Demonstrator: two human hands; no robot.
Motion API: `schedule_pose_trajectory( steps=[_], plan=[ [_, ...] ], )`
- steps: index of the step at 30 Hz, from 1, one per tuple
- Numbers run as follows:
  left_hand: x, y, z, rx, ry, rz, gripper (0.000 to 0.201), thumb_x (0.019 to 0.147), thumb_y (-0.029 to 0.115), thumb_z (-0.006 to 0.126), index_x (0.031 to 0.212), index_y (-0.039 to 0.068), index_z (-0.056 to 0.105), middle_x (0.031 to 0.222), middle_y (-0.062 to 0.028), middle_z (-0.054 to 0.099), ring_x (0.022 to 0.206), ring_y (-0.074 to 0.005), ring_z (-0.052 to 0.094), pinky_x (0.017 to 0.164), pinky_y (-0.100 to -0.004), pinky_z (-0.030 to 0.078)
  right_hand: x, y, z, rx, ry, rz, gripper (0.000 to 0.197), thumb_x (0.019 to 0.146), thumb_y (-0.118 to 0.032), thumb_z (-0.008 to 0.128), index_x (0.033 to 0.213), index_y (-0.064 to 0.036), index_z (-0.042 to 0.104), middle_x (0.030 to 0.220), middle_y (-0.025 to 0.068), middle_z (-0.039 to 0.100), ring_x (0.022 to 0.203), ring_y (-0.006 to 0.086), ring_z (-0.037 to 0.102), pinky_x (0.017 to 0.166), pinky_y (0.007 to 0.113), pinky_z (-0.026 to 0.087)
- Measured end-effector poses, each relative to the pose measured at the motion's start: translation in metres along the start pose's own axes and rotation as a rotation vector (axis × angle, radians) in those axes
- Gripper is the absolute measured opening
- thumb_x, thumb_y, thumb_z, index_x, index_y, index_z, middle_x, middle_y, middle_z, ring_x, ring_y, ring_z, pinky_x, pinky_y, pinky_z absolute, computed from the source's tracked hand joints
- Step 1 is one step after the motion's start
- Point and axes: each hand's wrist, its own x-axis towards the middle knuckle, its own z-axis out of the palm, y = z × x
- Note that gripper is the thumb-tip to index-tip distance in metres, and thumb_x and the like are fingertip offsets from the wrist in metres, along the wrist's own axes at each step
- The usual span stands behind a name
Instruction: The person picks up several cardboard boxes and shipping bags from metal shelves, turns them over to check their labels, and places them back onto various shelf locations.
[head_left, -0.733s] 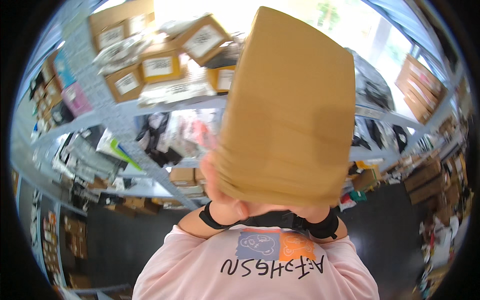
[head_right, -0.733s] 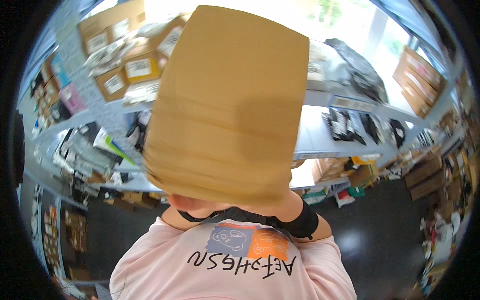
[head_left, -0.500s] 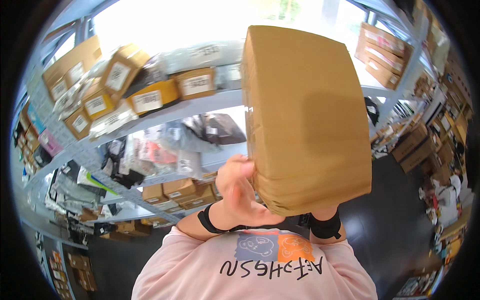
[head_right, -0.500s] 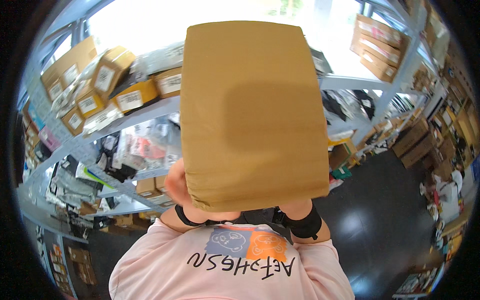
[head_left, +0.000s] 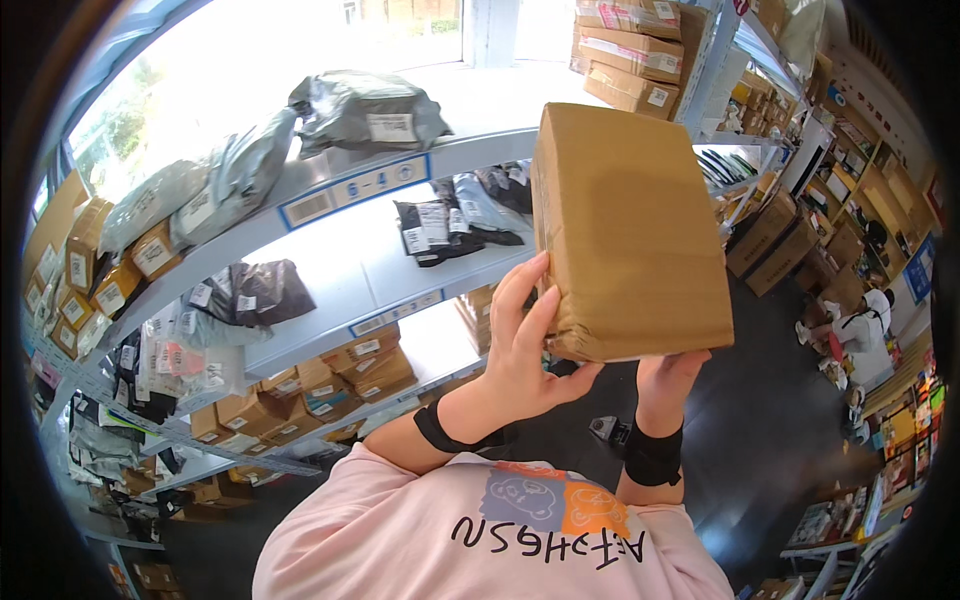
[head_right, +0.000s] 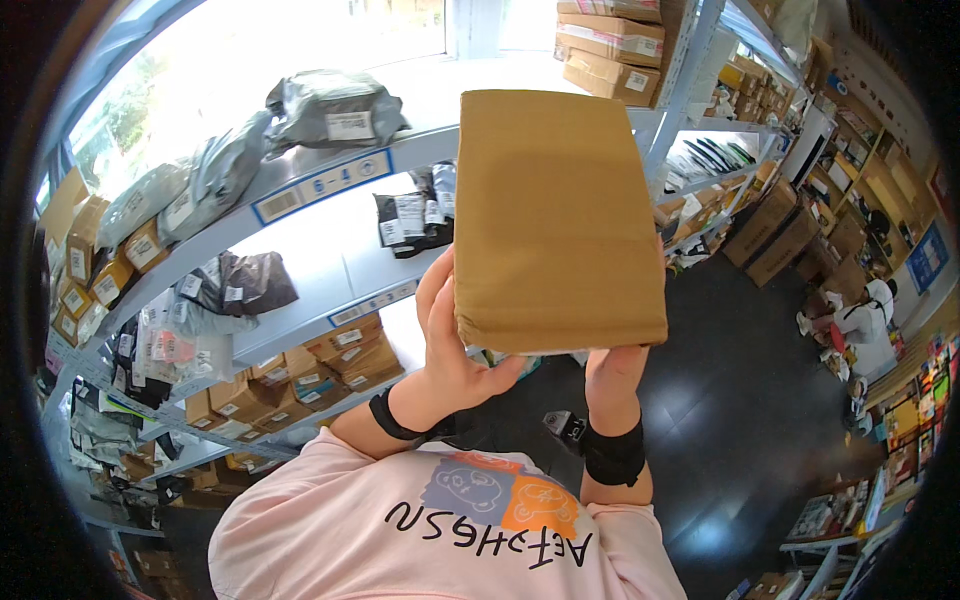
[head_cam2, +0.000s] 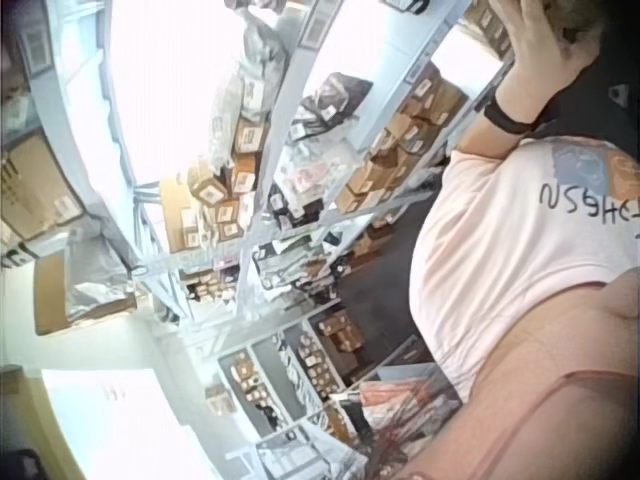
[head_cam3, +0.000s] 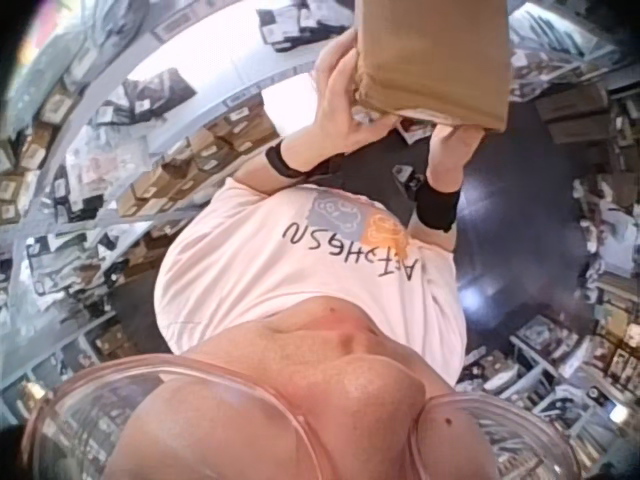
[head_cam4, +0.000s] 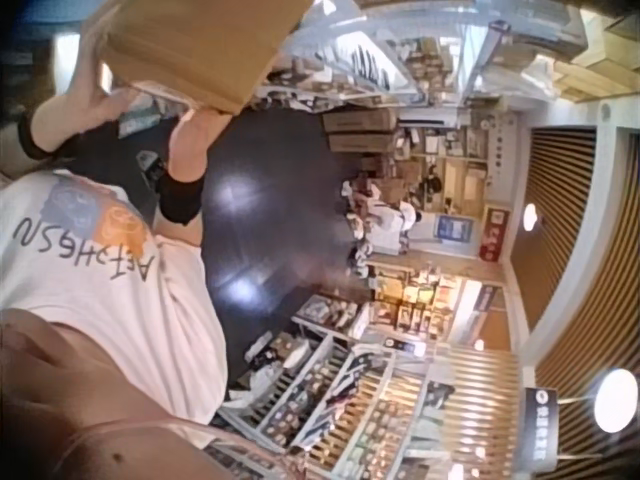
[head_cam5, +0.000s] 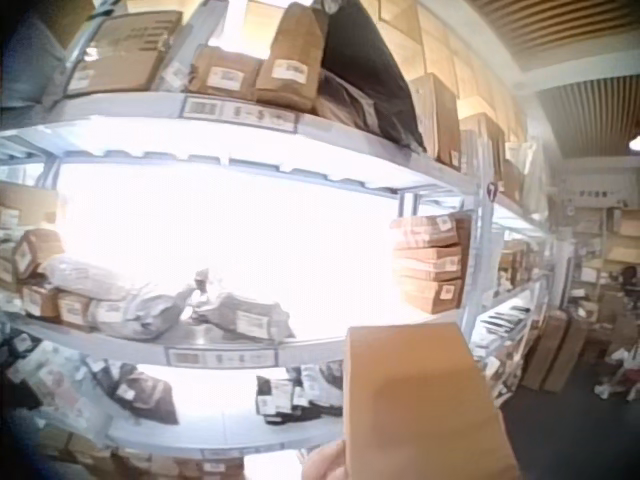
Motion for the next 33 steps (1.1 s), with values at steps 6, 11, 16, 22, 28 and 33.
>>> schedule_pose_trajectory(
  steps=[6,11,16,22,28,33],
  plan=[
    [0.015,-0.046,0.068,0.071,-0.006,-0.029,0.095,0.066,0.016,0.082,0.145,0.004,0.030,0.147,-0.0295,0.030,0.130,-0.0490,0.037,0.105,-0.0569,0.034,0.047,0.085,-0.051,0.197,-0.047,0.028,0.072,0.100,-0.058,0.036,0.151,-0.0084,0.029,0.153,0.0051,0.035,0.141,0.0225,0.033,0.116,0.042,0.024],
    [0.038,-0.102,0.109,0.206,0.014,-0.046,0.090,0.072,0.016,0.074,0.146,-0.001,0.026,0.148,-0.0300,0.028,0.134,-0.0467,0.033,0.108,-0.0555,0.030,0.109,0.138,-0.057,0.225,0.024,0.127,0.062,0.103,-0.038,0.049,0.150,-0.0041,0.028,0.150,0.0067,0.038,0.137,0.0202,0.038,0.113,0.037,0.029],
    [0.071,-0.155,0.150,0.290,0.002,-0.074,0.090,0.076,0.014,0.071,0.148,-0.005,0.021,0.148,-0.0300,0.028,0.135,-0.0445,0.033,0.109,-0.0511,0.031,0.187,0.139,-0.044,0.175,-0.186,0.036,0.073,0.102,-0.036,0.051,0.153,0.0022,0.016,0.153,0.0130,0.033,0.137,0.0199,0.035,0.113,0.034,0.027],
    [0.103,-0.203,0.200,0.389,-0.039,-0.093,0.089,0.080,0.016,0.070,0.149,-0.007,0.018,0.145,-0.0300,0.031,0.132,-0.0435,0.036,0.108,-0.0502,0.031,0.248,0.198,-0.068,0.130,-0.243,-0.023,0.076,0.094,-0.006,0.056,0.154,0.0005,0.010,0.153,0.0175,0.029,0.138,0.0245,0.035,0.113,0.039,0.029],
    [0.127,-0.233,0.256,0.552,-0.034,-0.149,0.084,0.086,0.013,0.067,0.150,-0.005,0.017,0.140,-0.0271,0.037,0.126,-0.0390,0.042,0.102,-0.0455,0.038,0.313,0.243,-0.094,-0.016,-0.287,-0.126,0.082,0.090,-0.004,0.061,0.154,0.0008,0.010,0.149,0.0229,0.034,0.135,0.0292,0.041,0.108,0.039,0.037],
    [0.147,-0.242,0.302,0.713,0.012,-0.171,0.071,0.086,0.010,0.066,0.147,-0.003,0.031,0.139,-0.0255,0.041,0.120,-0.0396,0.050,0.095,-0.0449,0.044,0.353,0.280,-0.120,-0.422,-0.209,-0.492,0.073,0.089,-0.013,0.066,0.151,-0.0025,0.029,0.146,0.0272,0.036,0.132,0.0421,0.039,0.108,0.046,0.034]
  ],
)
